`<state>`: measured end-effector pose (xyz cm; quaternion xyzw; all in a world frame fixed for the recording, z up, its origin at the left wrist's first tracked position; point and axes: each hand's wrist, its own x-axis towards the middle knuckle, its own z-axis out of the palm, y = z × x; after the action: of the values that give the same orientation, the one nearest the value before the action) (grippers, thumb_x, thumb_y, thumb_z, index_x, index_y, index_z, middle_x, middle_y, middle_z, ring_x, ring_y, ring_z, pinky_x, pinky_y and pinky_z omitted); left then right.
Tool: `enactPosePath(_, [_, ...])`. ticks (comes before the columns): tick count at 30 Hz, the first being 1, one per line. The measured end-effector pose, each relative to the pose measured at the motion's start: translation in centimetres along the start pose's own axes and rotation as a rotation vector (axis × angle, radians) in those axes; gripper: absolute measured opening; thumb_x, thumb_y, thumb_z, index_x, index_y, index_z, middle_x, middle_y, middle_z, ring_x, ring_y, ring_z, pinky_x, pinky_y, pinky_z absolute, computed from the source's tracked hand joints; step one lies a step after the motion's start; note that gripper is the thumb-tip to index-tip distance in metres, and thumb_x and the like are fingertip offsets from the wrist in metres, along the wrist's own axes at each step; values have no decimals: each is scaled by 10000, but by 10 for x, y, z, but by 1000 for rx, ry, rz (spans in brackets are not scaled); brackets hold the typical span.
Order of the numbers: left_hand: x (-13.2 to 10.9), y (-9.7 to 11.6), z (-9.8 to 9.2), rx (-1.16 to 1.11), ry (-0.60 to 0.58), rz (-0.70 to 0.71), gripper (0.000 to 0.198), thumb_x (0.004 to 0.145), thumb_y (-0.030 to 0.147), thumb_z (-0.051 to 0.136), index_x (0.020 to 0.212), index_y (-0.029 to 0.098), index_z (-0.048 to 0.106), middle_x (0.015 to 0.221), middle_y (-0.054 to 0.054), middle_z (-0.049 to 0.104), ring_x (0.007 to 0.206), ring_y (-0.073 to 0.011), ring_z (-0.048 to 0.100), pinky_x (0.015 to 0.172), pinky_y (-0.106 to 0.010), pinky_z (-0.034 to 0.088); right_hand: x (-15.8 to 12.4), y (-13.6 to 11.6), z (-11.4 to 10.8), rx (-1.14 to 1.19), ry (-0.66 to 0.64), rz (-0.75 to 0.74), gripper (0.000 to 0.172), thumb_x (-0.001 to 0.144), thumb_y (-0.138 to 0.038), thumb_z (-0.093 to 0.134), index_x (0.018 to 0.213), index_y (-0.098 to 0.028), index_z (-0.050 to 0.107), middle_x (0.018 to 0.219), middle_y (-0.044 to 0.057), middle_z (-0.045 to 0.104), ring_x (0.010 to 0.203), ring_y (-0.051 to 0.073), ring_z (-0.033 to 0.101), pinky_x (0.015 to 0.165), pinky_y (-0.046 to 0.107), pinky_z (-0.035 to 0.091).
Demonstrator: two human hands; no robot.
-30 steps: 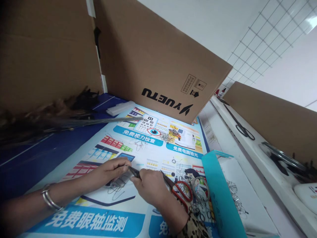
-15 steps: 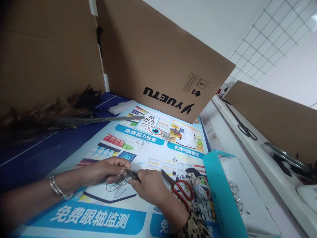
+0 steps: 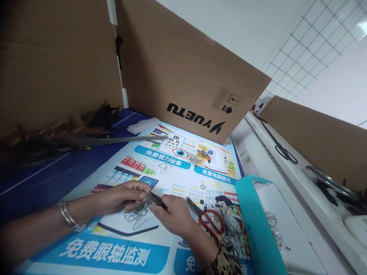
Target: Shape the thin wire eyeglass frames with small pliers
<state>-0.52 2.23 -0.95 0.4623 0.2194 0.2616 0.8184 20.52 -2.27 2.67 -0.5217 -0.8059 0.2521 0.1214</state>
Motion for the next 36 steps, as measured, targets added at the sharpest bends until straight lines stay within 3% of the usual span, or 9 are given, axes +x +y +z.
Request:
enactPosePath(7, [-1, 0, -2, -25, -48, -29, 147, 794, 239, 568, 689, 137, 581, 450, 53, 457, 352, -53, 339, 382, -188, 210, 0, -3, -2, -61, -47, -79, 363, 891, -464, 450, 672, -176, 477, 643, -40, 503, 582, 72, 455, 508, 191, 234])
enactPosePath(18, [-2, 2, -4, 92, -88, -120, 83, 740, 192, 574, 694, 139, 618, 505, 35, 505, 342, -53, 364, 367, -183, 240, 1, -2, 7, -314, -19, -194, 371, 909, -466, 413, 733, -177, 567, 718, 10, 592, 652, 119, 518, 559, 225, 276])
enactPosePath(36, [-3, 1, -6, 149, -129, -139, 103, 736, 165, 533, 701, 143, 628, 473, 36, 468, 349, -65, 348, 372, -188, 224, 0, -5, 4, -253, -97, -180, 362, 893, -490, 446, 780, -188, 608, 753, 10, 650, 665, 122, 553, 575, 213, 296])
